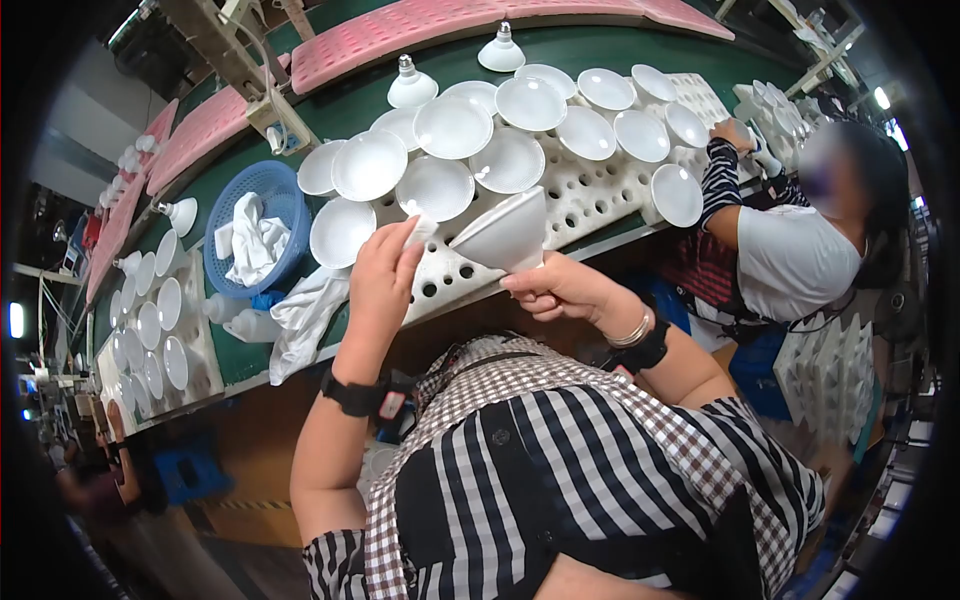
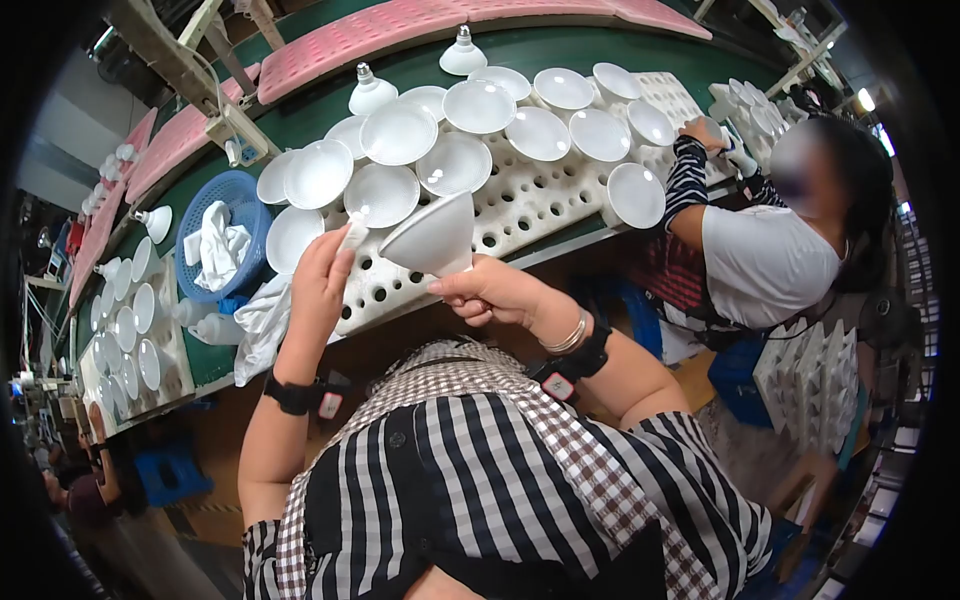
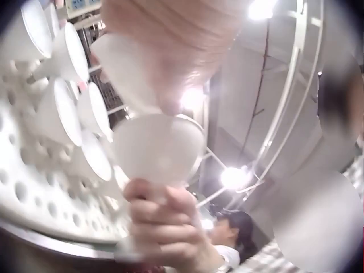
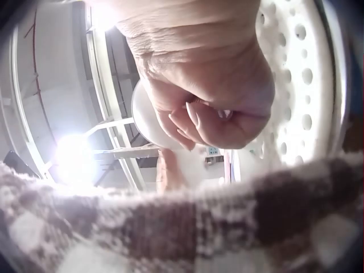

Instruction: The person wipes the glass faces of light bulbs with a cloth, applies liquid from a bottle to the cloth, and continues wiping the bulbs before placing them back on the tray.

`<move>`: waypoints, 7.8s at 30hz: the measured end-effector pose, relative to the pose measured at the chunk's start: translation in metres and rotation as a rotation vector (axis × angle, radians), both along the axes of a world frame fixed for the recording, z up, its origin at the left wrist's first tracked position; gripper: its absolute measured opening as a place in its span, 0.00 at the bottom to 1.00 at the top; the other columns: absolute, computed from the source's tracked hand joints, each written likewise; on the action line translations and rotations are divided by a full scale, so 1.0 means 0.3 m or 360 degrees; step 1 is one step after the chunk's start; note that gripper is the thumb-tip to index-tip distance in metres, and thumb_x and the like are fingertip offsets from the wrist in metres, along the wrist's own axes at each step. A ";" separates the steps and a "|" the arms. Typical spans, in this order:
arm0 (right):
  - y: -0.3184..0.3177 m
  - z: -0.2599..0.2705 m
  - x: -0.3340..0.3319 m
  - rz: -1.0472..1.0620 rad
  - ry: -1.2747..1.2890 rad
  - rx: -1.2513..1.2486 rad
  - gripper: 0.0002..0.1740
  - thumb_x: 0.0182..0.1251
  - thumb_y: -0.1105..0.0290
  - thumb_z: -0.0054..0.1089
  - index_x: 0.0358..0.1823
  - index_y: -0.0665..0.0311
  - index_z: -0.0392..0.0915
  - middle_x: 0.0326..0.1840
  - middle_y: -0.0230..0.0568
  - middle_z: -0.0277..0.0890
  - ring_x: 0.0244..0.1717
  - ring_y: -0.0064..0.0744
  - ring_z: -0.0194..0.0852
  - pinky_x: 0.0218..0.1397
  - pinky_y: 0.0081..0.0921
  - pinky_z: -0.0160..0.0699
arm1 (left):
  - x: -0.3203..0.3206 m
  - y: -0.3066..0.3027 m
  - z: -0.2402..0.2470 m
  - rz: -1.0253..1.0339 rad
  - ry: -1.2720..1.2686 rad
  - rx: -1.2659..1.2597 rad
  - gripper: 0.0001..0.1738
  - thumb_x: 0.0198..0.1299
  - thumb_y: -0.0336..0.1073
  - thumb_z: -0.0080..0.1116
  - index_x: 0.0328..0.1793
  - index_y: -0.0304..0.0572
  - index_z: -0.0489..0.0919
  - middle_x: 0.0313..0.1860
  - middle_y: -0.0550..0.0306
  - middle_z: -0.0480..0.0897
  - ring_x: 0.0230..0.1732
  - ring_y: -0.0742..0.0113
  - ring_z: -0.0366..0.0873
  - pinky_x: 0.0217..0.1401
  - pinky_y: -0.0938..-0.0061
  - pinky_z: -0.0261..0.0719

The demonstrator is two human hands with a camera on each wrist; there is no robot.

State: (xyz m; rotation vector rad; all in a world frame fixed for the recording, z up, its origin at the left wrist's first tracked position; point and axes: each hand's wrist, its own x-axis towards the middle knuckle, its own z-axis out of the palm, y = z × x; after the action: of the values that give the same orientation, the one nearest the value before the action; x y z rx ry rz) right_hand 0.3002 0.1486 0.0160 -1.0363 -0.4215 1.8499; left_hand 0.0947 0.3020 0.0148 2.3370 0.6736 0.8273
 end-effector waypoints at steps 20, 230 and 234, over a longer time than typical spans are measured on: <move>0.092 -0.134 -0.045 0.0338 -0.2271 0.0283 0.26 0.62 0.55 0.61 0.52 0.69 0.76 0.41 0.57 0.81 0.46 0.55 0.78 0.51 0.42 0.74 | 0.036 -0.081 -0.254 0.0033 0.0427 0.0771 0.23 0.55 0.36 0.60 0.60 0.56 0.79 0.64 0.57 0.75 0.59 0.54 0.72 0.56 0.57 0.68; 0.217 -0.182 -0.145 -0.0446 -0.0182 0.0931 0.32 0.64 0.73 0.64 0.69 0.65 0.64 0.64 0.43 0.72 0.63 0.31 0.72 0.64 0.30 0.76 | -0.069 0.040 -0.013 -0.0054 -0.1059 -0.1970 0.26 0.72 0.44 0.49 0.68 0.33 0.68 0.57 0.52 0.79 0.57 0.66 0.77 0.59 0.70 0.77; 0.216 -0.206 -0.154 -0.0521 -0.1087 0.1204 0.24 0.66 0.74 0.61 0.63 0.66 0.70 0.55 0.43 0.78 0.51 0.32 0.80 0.52 0.30 0.84 | -0.070 0.049 -0.098 -0.0074 -0.1252 -0.2106 0.23 0.72 0.43 0.50 0.64 0.34 0.70 0.54 0.53 0.79 0.53 0.68 0.78 0.57 0.71 0.77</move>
State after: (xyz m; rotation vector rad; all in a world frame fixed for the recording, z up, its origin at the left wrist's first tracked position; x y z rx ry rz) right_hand 0.2541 0.2133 -0.0459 -1.0736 -1.1670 0.8662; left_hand 0.0737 0.3166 -0.0147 0.7512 0.5250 0.7999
